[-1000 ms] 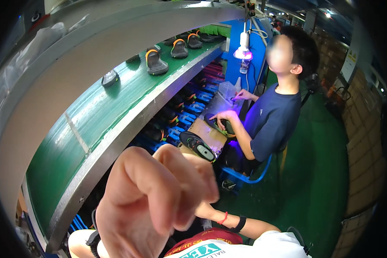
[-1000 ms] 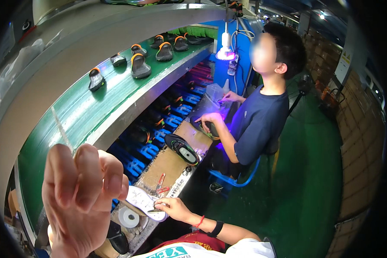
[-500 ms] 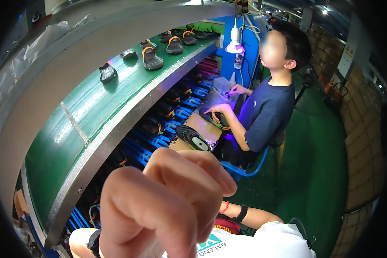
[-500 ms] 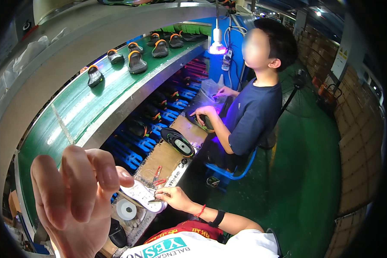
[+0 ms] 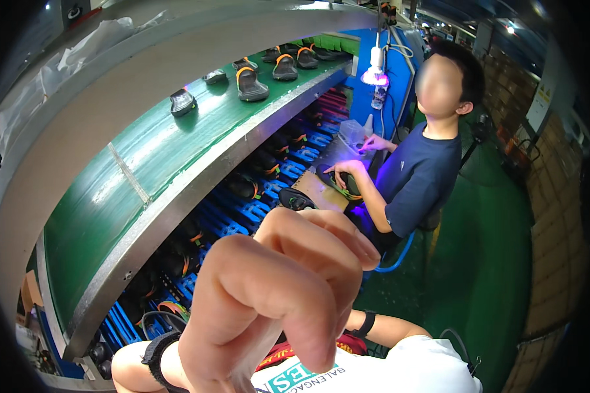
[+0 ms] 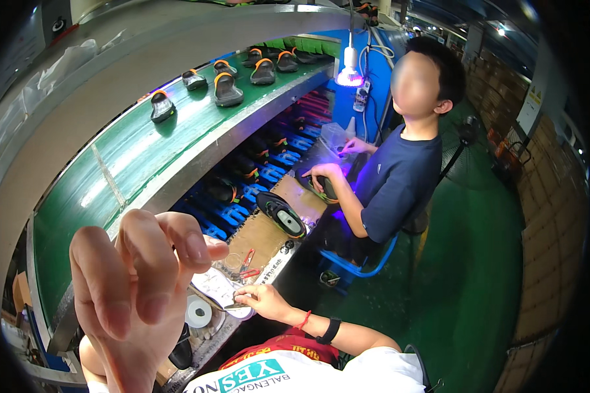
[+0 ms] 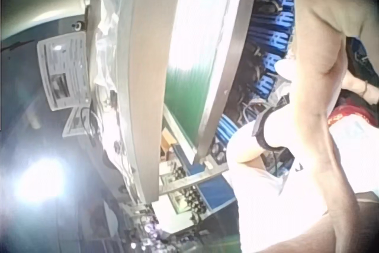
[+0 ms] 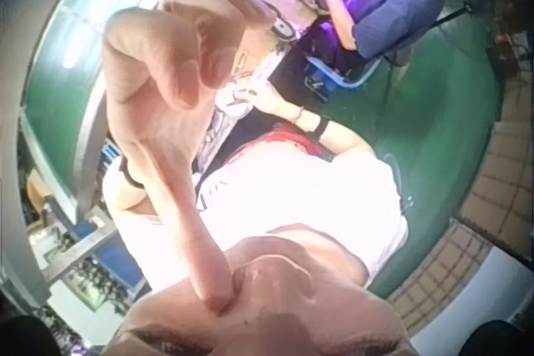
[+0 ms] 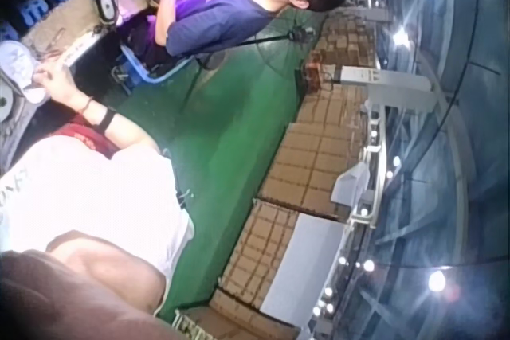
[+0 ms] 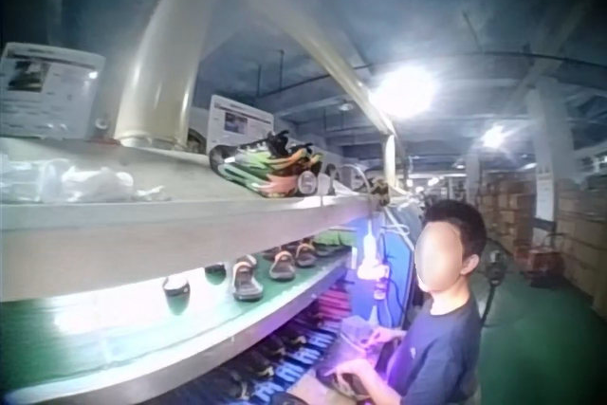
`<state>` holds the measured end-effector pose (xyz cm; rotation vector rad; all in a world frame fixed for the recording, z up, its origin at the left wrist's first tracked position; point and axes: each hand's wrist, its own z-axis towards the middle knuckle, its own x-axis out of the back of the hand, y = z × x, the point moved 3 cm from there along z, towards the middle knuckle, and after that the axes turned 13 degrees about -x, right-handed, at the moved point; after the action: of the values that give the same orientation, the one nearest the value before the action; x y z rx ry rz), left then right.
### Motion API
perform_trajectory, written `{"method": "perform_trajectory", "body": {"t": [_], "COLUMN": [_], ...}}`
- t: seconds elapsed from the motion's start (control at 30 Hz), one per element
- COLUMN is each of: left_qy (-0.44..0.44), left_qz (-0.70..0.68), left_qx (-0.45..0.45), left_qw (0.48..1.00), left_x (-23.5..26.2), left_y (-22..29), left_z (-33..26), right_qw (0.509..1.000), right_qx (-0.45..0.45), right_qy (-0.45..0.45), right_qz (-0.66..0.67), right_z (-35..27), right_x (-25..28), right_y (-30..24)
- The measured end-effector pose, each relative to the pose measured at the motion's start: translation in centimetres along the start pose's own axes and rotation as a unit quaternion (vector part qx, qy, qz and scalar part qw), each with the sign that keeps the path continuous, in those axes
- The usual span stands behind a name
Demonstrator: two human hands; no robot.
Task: Applying glue or adhesive to shoe soles and components using a small brush or applicator.
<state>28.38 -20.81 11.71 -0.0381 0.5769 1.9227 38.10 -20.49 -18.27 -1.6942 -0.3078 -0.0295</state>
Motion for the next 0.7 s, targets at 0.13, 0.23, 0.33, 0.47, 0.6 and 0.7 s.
{"method": "perform_trajectory", "body": {"t": [0.13,0.23,0.33,0.47,0.6,0.7], "left_qy": [-0.047,-0.124,-0.235,-0.123,0.158,0.228], "left_qz": [0.009,0.019,0.020,0.077,0.225,0.455], "left_qx": [-0.093,-0.106,-0.124,-0.096,0.112,0.276], "left_qw": [0.995,0.987,0.964,0.985,0.955,0.815], "left_x": [0.9,1.5,2.0,0.8,5.4,10.4], "left_y": [-0.3,0.4,0.8,2.0,5.4,7.2], "left_z": [-0.6,0.1,1.0,-0.9,-7.8,-15.0], "right_qw": [1.000,0.999,0.999,0.997,0.992,0.993], "right_qx": [0.000,0.000,-0.012,-0.032,-0.053,0.024], "right_qy": [-0.020,-0.032,-0.032,-0.068,-0.115,-0.112], "right_qz": [0.004,-0.011,-0.012,0.036,0.016,0.036], "right_z": [0.5,0.6,0.5,0.7,0.4,-0.5], "right_x": [-1.2,-1.6,-2.4,-5.0,-7.0,-7.3], "right_y": [-0.7,-1.4,-0.4,1.0,1.8,0.8]}}
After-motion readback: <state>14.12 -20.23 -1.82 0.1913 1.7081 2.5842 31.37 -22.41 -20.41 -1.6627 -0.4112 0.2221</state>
